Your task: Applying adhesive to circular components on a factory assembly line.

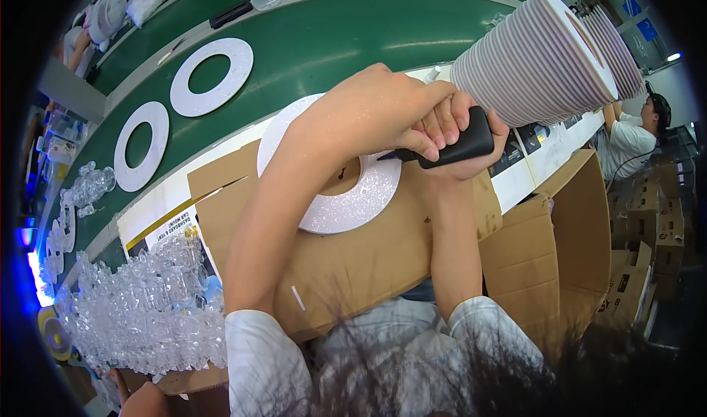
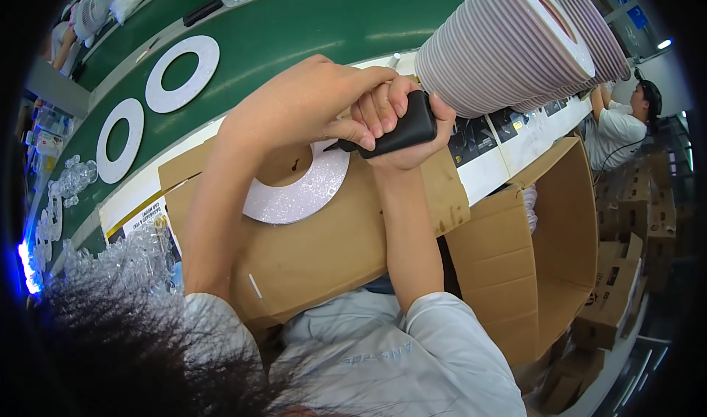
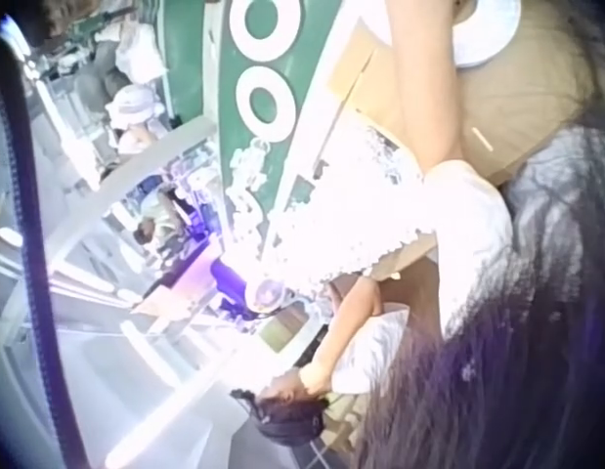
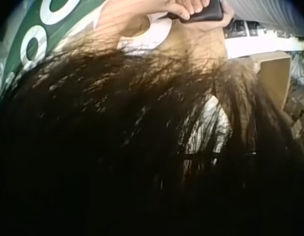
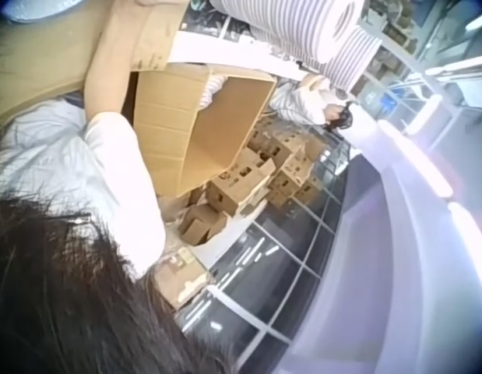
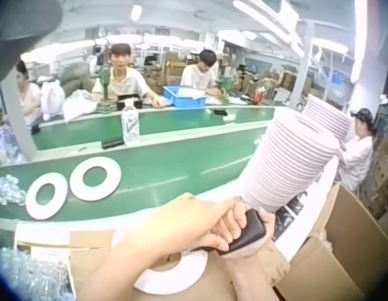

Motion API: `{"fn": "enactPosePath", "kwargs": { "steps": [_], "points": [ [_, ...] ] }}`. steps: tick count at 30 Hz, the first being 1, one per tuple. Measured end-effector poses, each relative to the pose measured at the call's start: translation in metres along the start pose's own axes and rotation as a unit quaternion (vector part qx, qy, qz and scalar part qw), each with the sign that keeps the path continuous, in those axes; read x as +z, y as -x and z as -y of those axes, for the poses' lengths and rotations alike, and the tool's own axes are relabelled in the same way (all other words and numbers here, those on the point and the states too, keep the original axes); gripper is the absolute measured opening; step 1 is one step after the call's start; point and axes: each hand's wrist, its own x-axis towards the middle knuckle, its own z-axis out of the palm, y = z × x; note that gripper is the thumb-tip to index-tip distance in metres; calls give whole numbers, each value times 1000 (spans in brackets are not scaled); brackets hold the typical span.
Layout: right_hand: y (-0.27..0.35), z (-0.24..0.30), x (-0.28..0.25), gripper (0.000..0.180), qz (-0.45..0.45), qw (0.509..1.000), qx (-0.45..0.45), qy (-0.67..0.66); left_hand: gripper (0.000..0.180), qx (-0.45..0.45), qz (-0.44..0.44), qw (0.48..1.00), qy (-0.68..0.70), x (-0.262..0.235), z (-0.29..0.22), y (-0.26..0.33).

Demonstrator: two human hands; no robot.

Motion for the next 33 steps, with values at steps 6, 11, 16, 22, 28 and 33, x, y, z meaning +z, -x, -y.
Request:
{"fn": "enactPosePath", "kwargs": {
  "steps": [6, 11, 16, 22, 28, 33],
  "points": [
    [0, -1, -4, 42, -2, 1000, 10, 4, 35, -22, 18, 1000, 0, 0, 2, 1],
    [0, -1, -3, 42, -15, 1000, -7, 11, 37, -6, 3, 999, -47, 2, 0, 3],
    [0, 0, -7, 43, -9, 1000, -4, 13, 39, -20, 6, 998, -66, 3, -2, 3],
    [-1, 1, -7, 42, 8, 1000, -7, -5, 41, -14, -12, 996, -86, 6, -2, 3],
    [-4, 13, 1, 39, 6, 1000, -19, -21, 51, -40, -14, 992, -120, -7, -12, 2],
    [1, 24, -2, 37, 92, 996, 16, -11, 49, -196, 20, 975, -98, -37, -8, 18]
  ]
}}
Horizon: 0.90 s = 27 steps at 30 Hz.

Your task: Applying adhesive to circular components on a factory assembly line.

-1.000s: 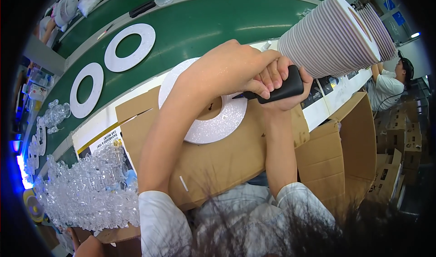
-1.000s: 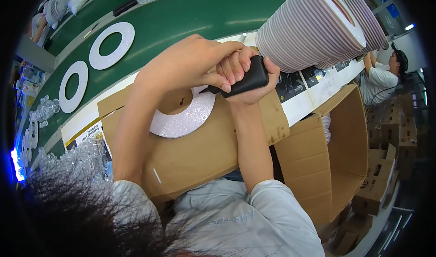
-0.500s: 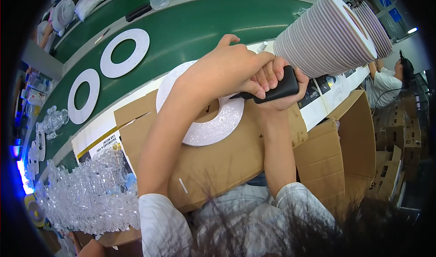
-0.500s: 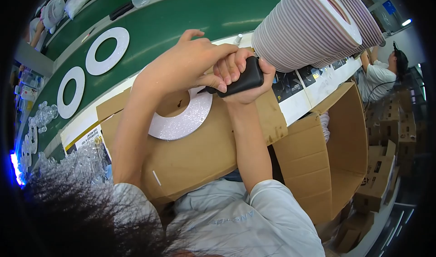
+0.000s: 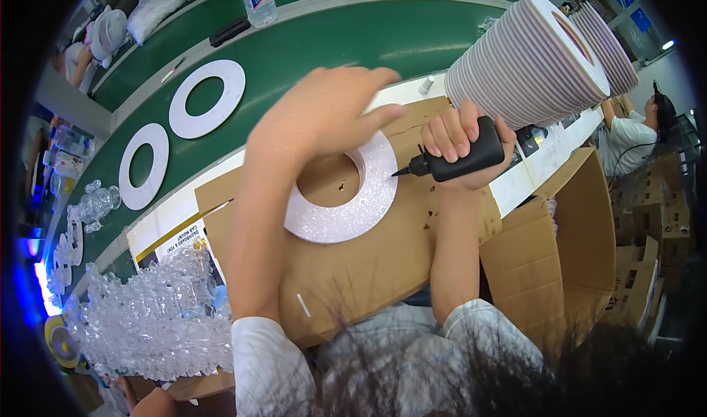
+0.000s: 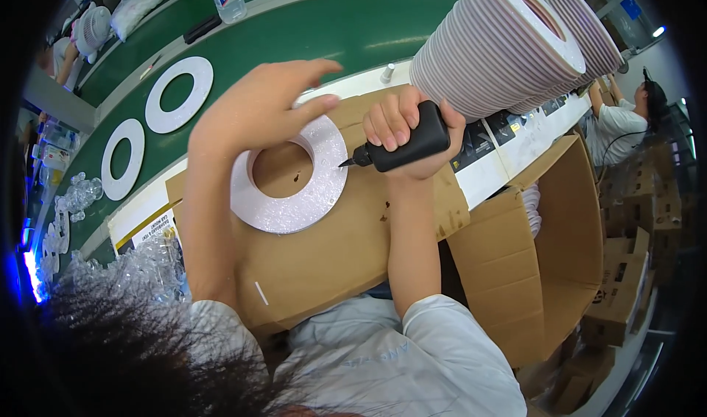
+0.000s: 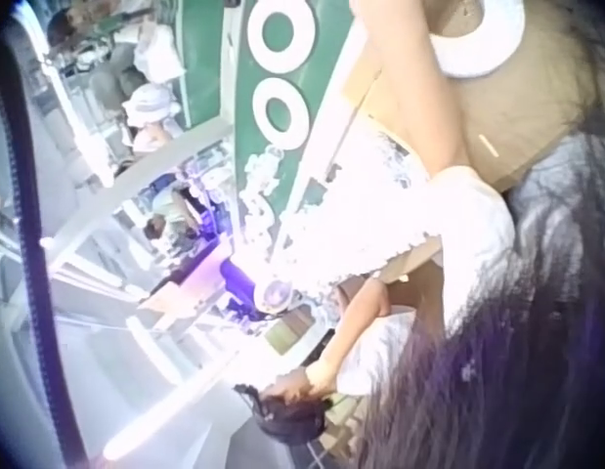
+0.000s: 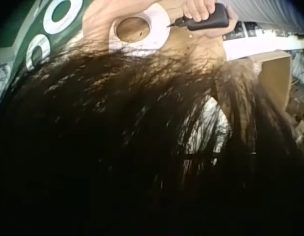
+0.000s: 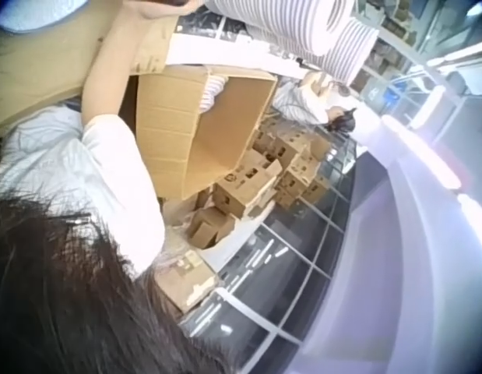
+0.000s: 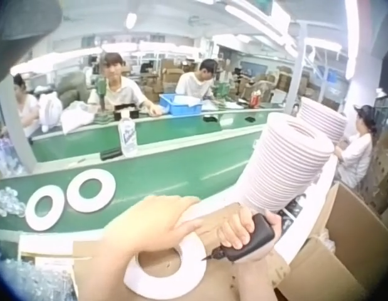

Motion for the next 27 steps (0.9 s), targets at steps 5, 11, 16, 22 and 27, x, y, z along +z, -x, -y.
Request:
{"fn": "enactPosePath", "kwargs": {
  "steps": [5, 11, 16, 22, 27],
  "points": [
    [1, 2, 2, 37, -32, 998, 12, 56, 50, -151, 48, 981, -114, -13, 24, 11],
    [2, 0, 2, 37, -37, 998, 22, 56, 62, -275, 114, 952, -73, -21, 32, 11],
    [3, -1, 3, 37, -54, 997, 24, 56, 75, -289, 146, 942, -91, -25, 29, 12],
    [4, 1, 2, 37, -58, 996, 19, 65, 77, -333, 194, 914, -129, -29, 18, 11],
    [3, 0, 1, 37, -67, 995, 14, 76, 59, -322, 183, 914, -166, -23, 23, 12]
  ]
}}
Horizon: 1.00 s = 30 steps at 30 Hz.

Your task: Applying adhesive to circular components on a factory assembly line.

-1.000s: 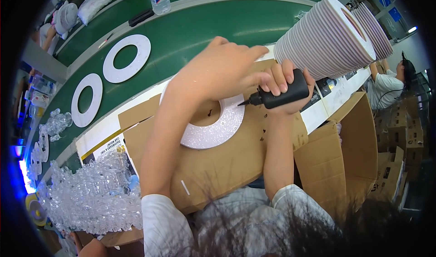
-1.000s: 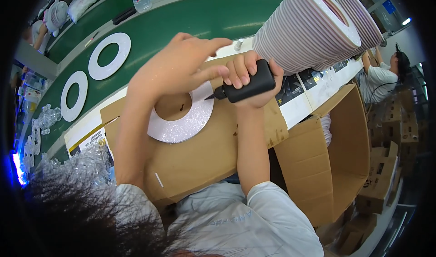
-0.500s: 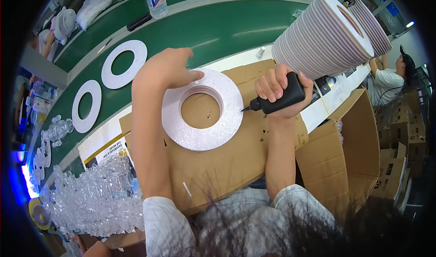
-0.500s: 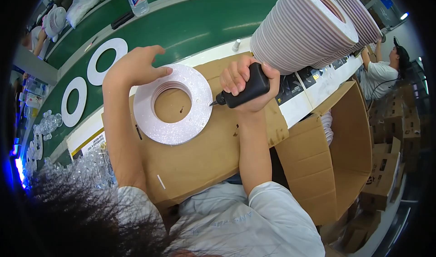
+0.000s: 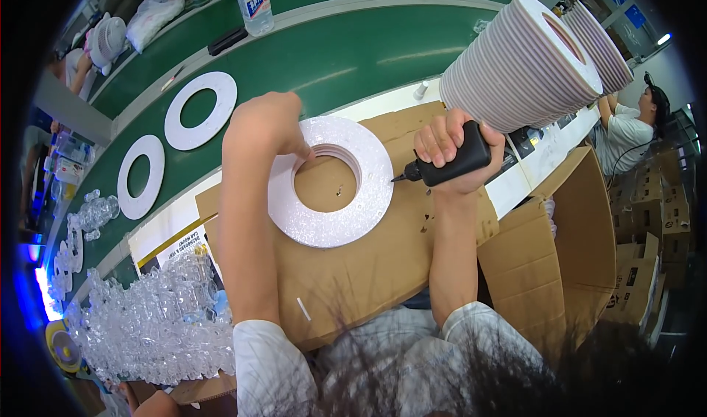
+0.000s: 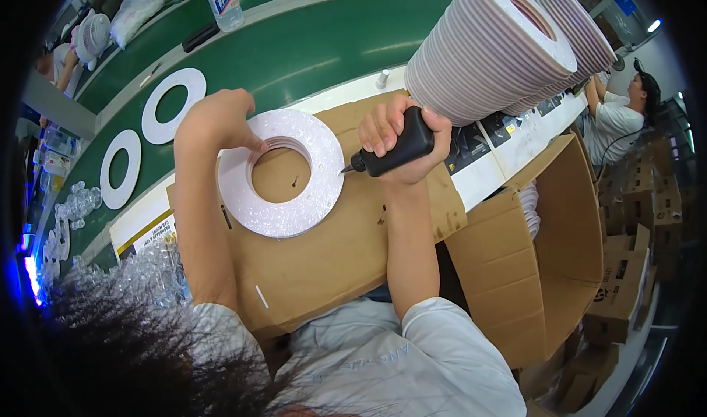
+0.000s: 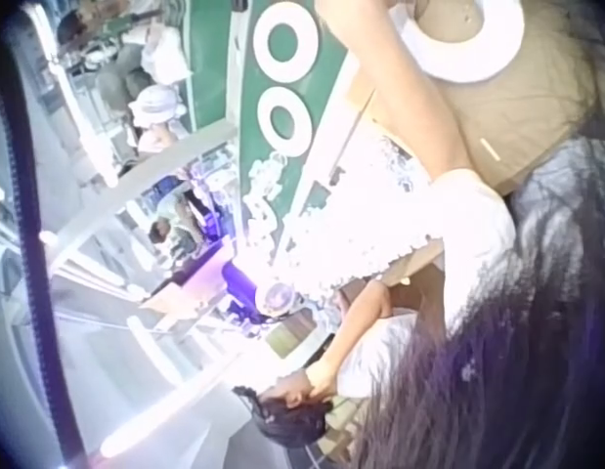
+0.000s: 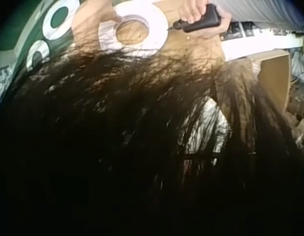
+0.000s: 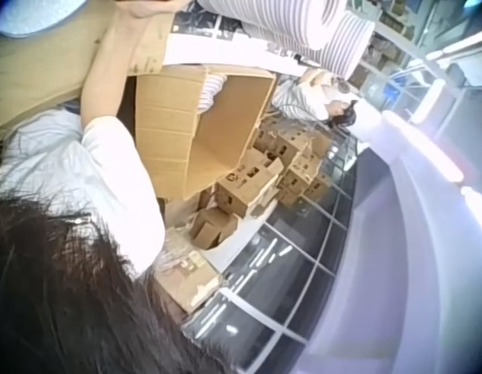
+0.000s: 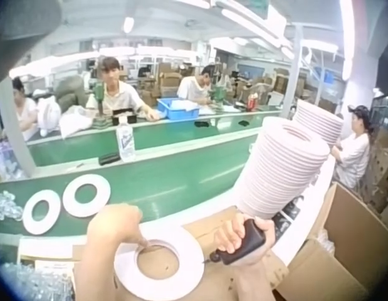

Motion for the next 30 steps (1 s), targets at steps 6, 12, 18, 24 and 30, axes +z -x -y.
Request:
{"fn": "enactPosePath", "kwargs": {
  "steps": [6, 12, 18, 24, 30],
  "points": [
    [-1, 1, -2, 36, -1, 1000, 1, 6, 45, 11, -26, 999, -17, 5, -1, -4],
    [-6, -9, 6, 35, 3, 997, -55, -56, 30, 11, -50, 998, -32, 11, -3, -3],
    [-15, -30, 4, 38, 30, 995, -81, -51, 23, 106, -110, 988, -23, 26, -7, -17],
    [-14, -34, 6, 39, 1, 997, -71, -18, 23, 101, -106, 989, -11, 25, -4, -13],
    [-14, -35, 9, 38, -2, 998, -68, -16, 32, 65, -95, 993, 6, 9, -1, -2]
  ]
}}
